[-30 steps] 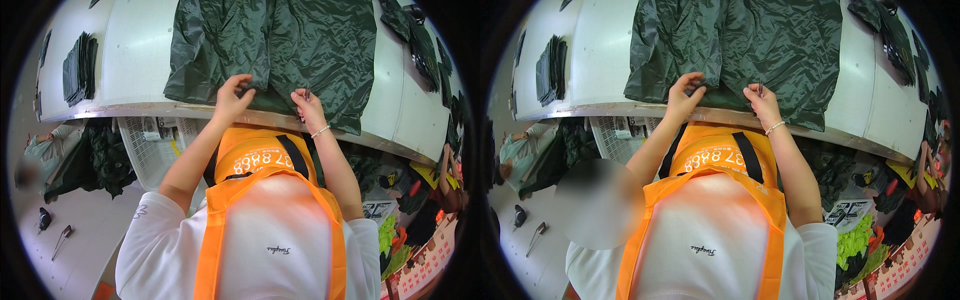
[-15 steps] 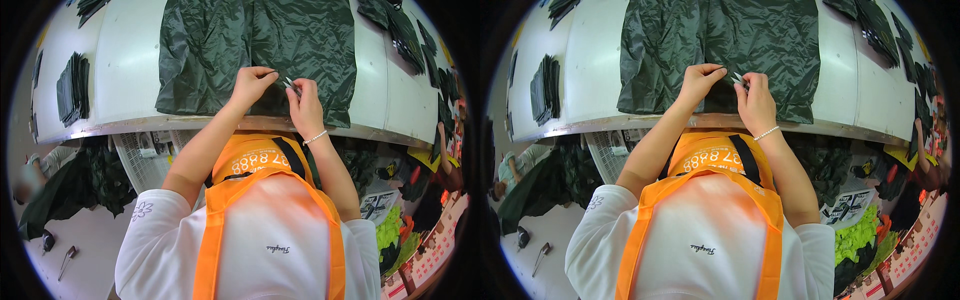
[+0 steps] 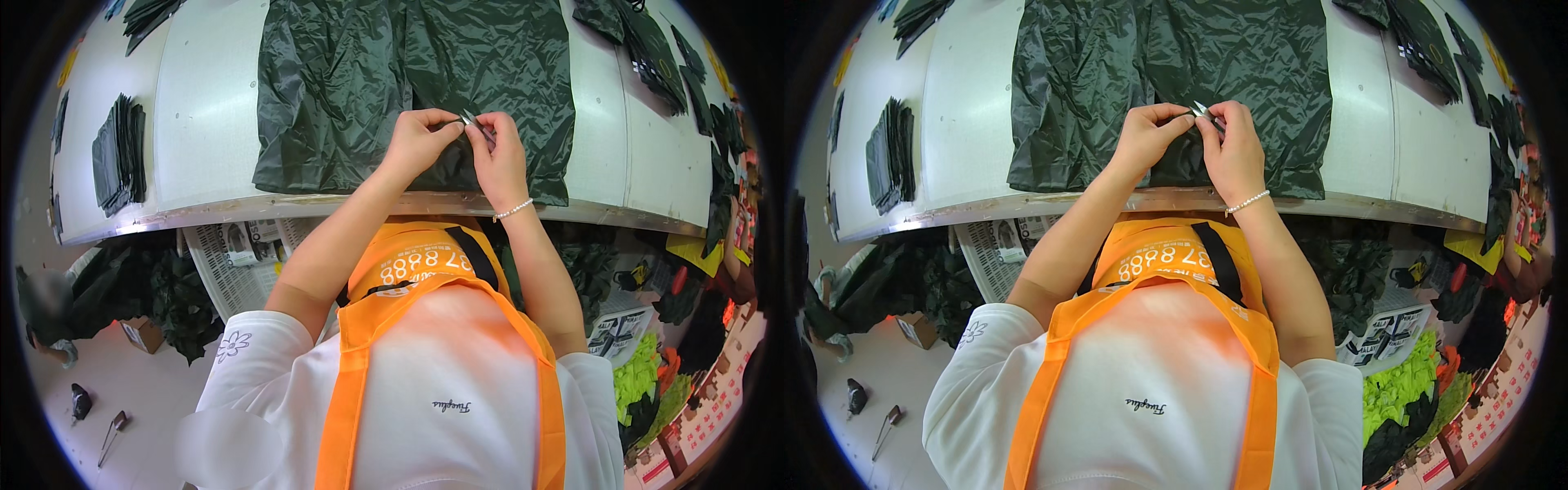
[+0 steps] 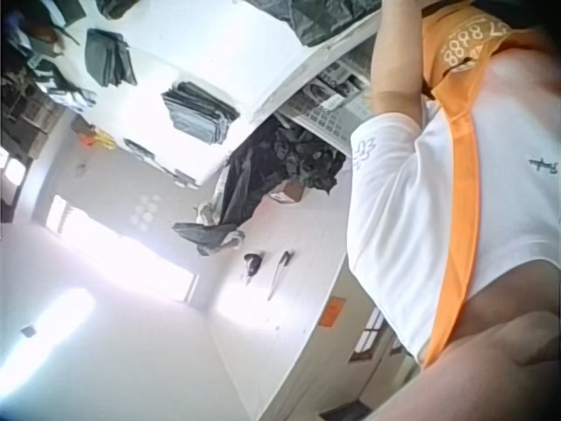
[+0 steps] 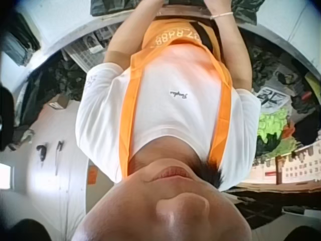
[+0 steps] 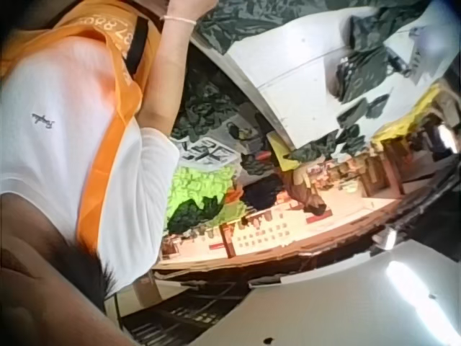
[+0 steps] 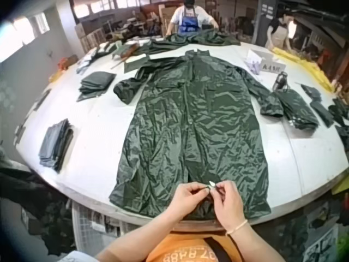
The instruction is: The person folds a dark green jacket on a white table. They smooth the fabric, fold the sleeves inward, fold the jacket in half, and then fold it again into a compact rectangle. The folded jacket is placed on a stack of similar folded jackets.
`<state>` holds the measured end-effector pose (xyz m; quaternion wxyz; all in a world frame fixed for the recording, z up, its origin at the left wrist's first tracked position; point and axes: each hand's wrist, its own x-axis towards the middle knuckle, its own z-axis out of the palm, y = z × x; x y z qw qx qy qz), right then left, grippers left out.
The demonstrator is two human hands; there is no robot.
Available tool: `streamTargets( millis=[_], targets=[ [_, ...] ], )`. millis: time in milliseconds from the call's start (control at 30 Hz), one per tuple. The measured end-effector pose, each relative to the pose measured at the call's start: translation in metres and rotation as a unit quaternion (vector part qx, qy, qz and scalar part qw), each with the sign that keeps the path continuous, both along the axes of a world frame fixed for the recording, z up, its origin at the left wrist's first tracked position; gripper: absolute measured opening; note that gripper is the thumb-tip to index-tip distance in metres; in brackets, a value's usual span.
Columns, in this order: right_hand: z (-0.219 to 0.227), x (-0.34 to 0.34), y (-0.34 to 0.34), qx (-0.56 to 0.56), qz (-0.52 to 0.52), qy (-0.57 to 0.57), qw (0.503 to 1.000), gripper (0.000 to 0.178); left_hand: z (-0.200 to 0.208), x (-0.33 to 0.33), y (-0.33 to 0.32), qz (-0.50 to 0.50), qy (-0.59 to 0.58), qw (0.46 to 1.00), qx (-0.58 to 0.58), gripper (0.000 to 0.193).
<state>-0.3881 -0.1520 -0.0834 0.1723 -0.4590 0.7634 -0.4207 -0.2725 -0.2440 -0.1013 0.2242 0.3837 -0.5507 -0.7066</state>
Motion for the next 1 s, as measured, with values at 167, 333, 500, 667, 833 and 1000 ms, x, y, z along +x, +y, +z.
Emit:
streamTargets(
  millis=[167,333,500,667,833,1000],
  targets=[
    [-0.002,-0.001,0.000,0.005,-0.004,-0.056,0.998,0.017,0.002,0.002,0.003,-0.002,-0.024,0.999,-0.029,0.020],
    [0.004,-0.013,0.015,0.080,-0.009,-0.178,0.981,0.018,-0.016,0.016,0.012,-0.036,-0.095,0.981,-0.166,0.020],
    [-0.014,-0.113,0.065,0.017,-0.169,-0.170,0.971,0.027,-0.057,0.090,0.059,-0.134,-0.225,0.927,-0.268,0.014],
    [-0.053,-0.301,0.162,0.051,-0.337,-0.056,0.939,0.032,-0.012,0.138,0.087,-0.350,-0.392,0.851,-0.020,0.020],
    [-0.107,-0.460,0.207,0.189,-0.409,0.070,0.890,0.030,0.013,0.012,0.013,-0.103,-0.309,0.883,-0.338,0.032],
    [-0.149,-0.544,0.178,0.205,-0.425,0.145,0.870,0.029,-0.046,-0.066,0.017,-0.154,-0.436,0.753,-0.468,0.075]
  ],
)
